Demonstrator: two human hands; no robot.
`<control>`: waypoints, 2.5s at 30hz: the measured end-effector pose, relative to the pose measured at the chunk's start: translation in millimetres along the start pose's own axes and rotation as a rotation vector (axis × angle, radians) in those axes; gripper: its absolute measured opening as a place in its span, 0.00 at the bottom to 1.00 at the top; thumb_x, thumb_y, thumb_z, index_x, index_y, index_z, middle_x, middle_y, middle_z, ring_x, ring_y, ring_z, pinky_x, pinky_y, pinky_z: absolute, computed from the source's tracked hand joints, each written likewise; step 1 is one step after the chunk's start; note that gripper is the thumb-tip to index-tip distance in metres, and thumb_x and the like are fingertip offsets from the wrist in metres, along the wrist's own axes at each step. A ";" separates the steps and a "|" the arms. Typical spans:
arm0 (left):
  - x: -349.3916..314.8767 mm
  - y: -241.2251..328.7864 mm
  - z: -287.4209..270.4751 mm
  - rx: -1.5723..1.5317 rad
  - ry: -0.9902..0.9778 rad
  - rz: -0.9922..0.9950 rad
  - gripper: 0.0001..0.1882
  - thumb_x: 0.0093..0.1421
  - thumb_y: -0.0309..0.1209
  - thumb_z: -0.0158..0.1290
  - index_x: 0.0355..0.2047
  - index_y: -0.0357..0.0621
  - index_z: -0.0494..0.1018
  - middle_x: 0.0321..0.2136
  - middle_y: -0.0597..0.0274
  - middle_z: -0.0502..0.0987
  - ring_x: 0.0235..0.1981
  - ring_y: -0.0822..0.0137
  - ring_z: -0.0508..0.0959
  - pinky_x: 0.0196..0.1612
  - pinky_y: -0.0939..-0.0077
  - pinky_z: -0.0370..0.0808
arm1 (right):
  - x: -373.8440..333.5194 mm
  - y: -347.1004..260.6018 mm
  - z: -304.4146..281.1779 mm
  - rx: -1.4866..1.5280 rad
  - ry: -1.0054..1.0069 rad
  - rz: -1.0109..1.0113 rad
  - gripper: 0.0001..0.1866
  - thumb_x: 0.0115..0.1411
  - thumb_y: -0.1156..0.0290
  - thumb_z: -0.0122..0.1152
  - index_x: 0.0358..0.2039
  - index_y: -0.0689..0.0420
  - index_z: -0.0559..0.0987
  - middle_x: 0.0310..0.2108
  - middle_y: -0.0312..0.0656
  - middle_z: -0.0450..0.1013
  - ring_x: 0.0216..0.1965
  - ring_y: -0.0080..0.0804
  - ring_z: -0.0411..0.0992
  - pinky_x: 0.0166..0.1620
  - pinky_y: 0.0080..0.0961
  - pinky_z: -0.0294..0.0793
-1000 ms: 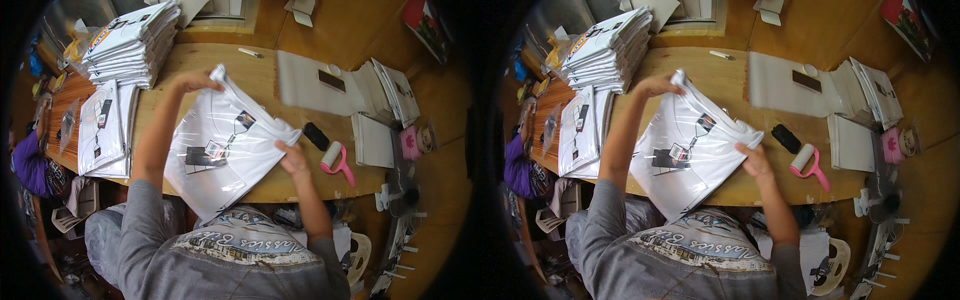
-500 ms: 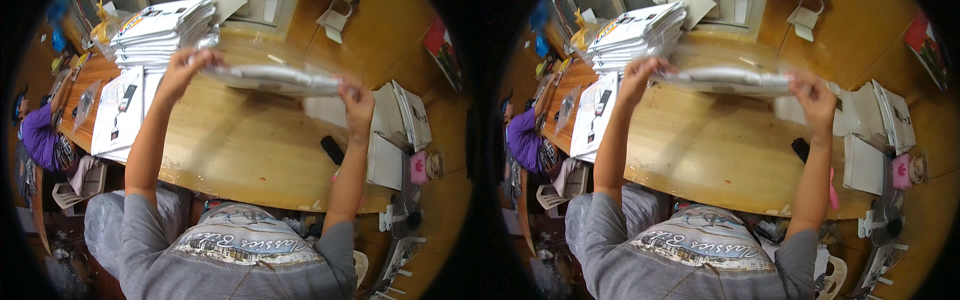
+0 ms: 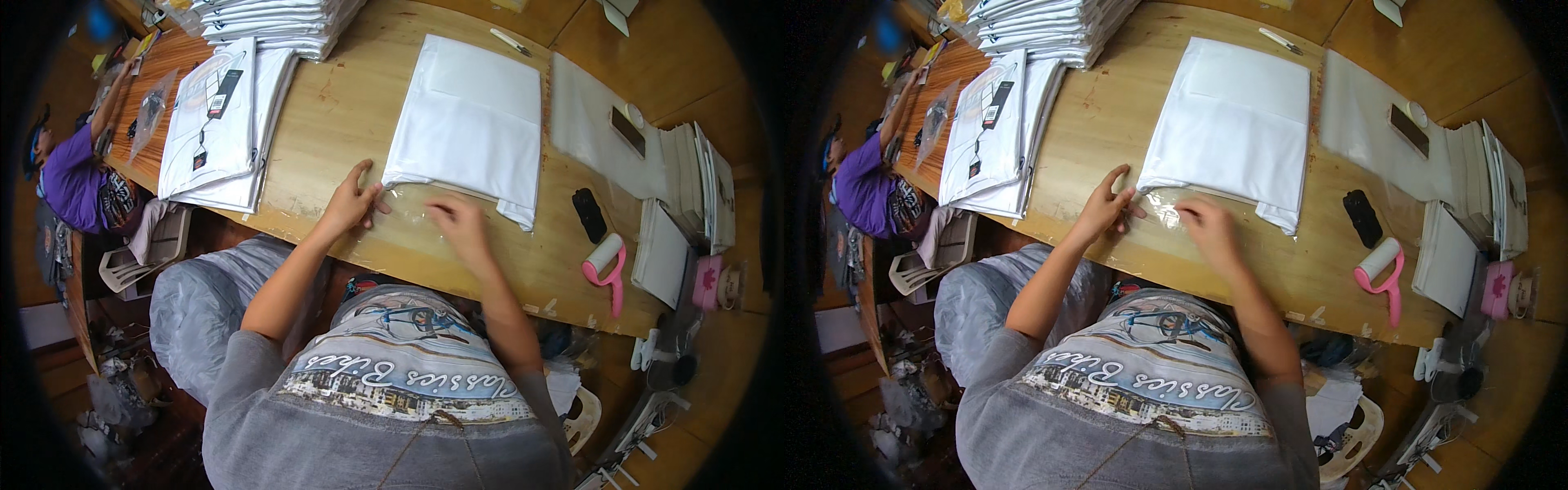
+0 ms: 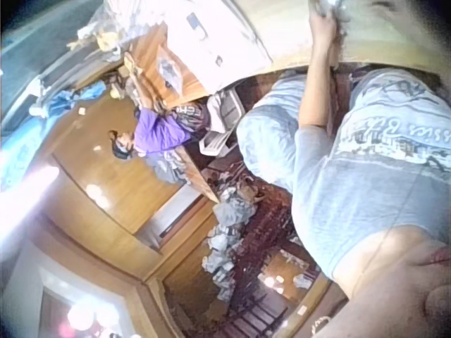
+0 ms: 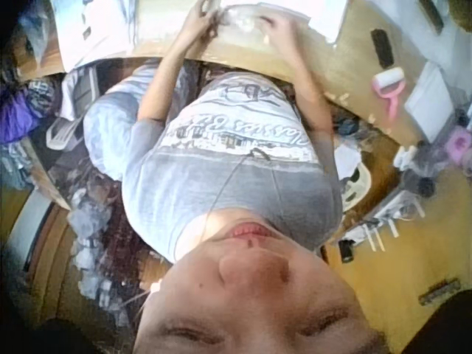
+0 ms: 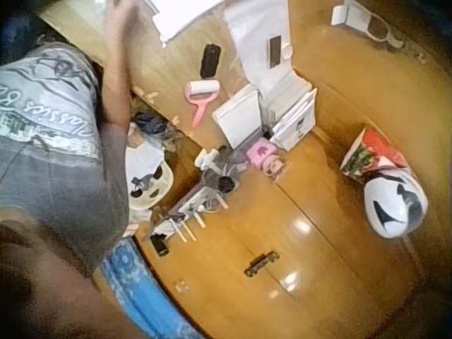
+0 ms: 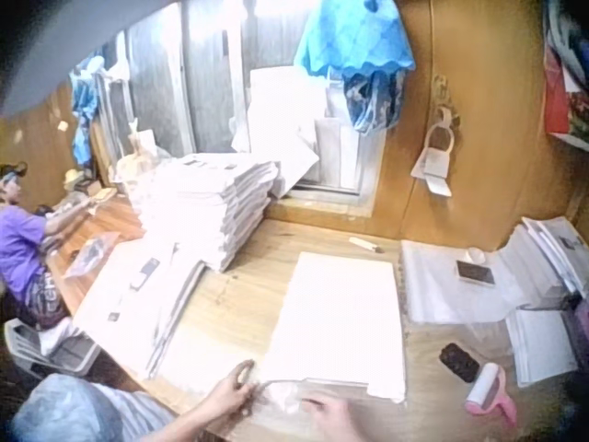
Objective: The person folds white t-shirts with attached tags, places them into clear plastic bags, and stacks the packaged shirts. They also use a pink lint roller to clean the shirts before packaging.
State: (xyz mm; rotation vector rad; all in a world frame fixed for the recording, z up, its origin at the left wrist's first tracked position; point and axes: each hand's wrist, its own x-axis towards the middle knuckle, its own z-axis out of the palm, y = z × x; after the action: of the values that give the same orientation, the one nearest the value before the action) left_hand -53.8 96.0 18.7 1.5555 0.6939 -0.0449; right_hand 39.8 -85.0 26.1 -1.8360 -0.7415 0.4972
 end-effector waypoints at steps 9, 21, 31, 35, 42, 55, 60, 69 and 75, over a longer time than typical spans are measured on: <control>7.8 -12.7 -11.5 0.033 -0.081 0.059 0.28 0.58 0.30 0.42 0.57 0.50 0.44 0.09 0.68 0.63 0.05 0.78 0.58 0.08 0.84 0.55 | 33.5 -2.3 64.0 -0.154 -0.154 -0.018 0.09 0.37 0.74 0.62 0.21 0.60 0.73 0.25 0.41 0.67 0.31 0.37 0.67 0.34 0.28 0.66; 14.6 -11.9 -8.3 0.089 -0.076 0.043 0.16 0.51 0.23 0.49 0.39 0.42 0.59 0.08 0.68 0.65 0.06 0.80 0.60 0.08 0.84 0.54 | 16.3 4.6 67.0 -0.244 -0.092 -0.179 0.08 0.38 0.70 0.60 0.15 0.57 0.70 0.24 0.40 0.65 0.34 0.39 0.63 0.36 0.33 0.62; 6.7 -9.2 -10.0 0.019 -0.169 0.032 0.12 0.52 0.22 0.47 0.30 0.43 0.54 0.15 0.57 0.73 0.08 0.80 0.60 0.09 0.86 0.55 | -125.2 24.4 -54.0 -0.703 0.102 0.010 0.06 0.37 0.67 0.58 0.15 0.54 0.72 0.21 0.36 0.66 0.29 0.34 0.64 0.32 0.29 0.62; 2.8 -14.7 -10.5 0.000 -0.210 0.075 0.12 0.52 0.19 0.45 0.34 0.43 0.55 0.16 0.60 0.71 0.09 0.78 0.61 0.12 0.87 0.56 | -270.5 47.4 -145.3 -1.323 0.077 0.436 0.07 0.42 0.68 0.55 0.19 0.57 0.75 0.23 0.41 0.69 0.29 0.39 0.67 0.34 0.34 0.62; -19.0 16.7 -17.6 0.817 -0.260 0.599 0.18 0.46 0.19 0.47 0.39 0.43 0.62 0.34 0.55 0.69 0.34 0.62 0.69 0.38 0.71 0.66 | -194.1 -5.8 -171.2 -1.337 -0.118 0.335 0.08 0.44 0.76 0.46 0.26 0.60 0.73 0.30 0.45 0.69 0.36 0.41 0.67 0.38 0.31 0.65; 0.4 4.5 -16.9 1.273 -0.347 1.180 0.16 0.50 0.29 0.40 0.40 0.40 0.65 0.46 0.54 0.63 0.49 0.59 0.63 0.50 0.69 0.61 | -25.0 62.1 -183.8 -1.076 -0.574 -1.006 0.09 0.44 0.73 0.49 0.29 0.57 0.68 0.43 0.49 0.63 0.46 0.41 0.63 0.49 0.30 0.64; -1.4 4.4 -13.2 1.209 -0.330 1.129 0.15 0.49 0.28 0.42 0.39 0.39 0.65 0.45 0.54 0.64 0.47 0.59 0.65 0.48 0.69 0.63 | -22.5 61.7 -179.9 -1.023 -0.563 -1.048 0.07 0.43 0.73 0.52 0.25 0.56 0.67 0.41 0.50 0.65 0.42 0.42 0.66 0.45 0.31 0.67; 2.9 1.0 -12.7 1.133 -0.309 1.134 0.09 0.49 0.26 0.46 0.32 0.39 0.65 0.43 0.54 0.66 0.44 0.59 0.67 0.45 0.70 0.67 | -33.2 64.3 -173.3 -0.885 -0.400 -0.871 0.07 0.43 0.74 0.52 0.26 0.56 0.68 0.39 0.48 0.66 0.39 0.39 0.67 0.43 0.28 0.67; 10.2 -5.2 -7.2 0.650 -0.146 0.848 0.05 0.53 0.25 0.45 0.27 0.37 0.61 0.34 0.51 0.68 0.33 0.56 0.70 0.34 0.72 0.69 | -39.4 73.0 -156.8 -0.452 -0.043 -0.329 0.03 0.50 0.74 0.49 0.27 0.59 0.68 0.33 0.45 0.65 0.37 0.38 0.67 0.38 0.27 0.67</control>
State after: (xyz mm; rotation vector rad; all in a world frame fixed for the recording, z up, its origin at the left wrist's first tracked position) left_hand -50.6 106.3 10.6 2.3368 -0.1687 0.2709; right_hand 130.8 -236.9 15.6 -2.0608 -1.2365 0.1592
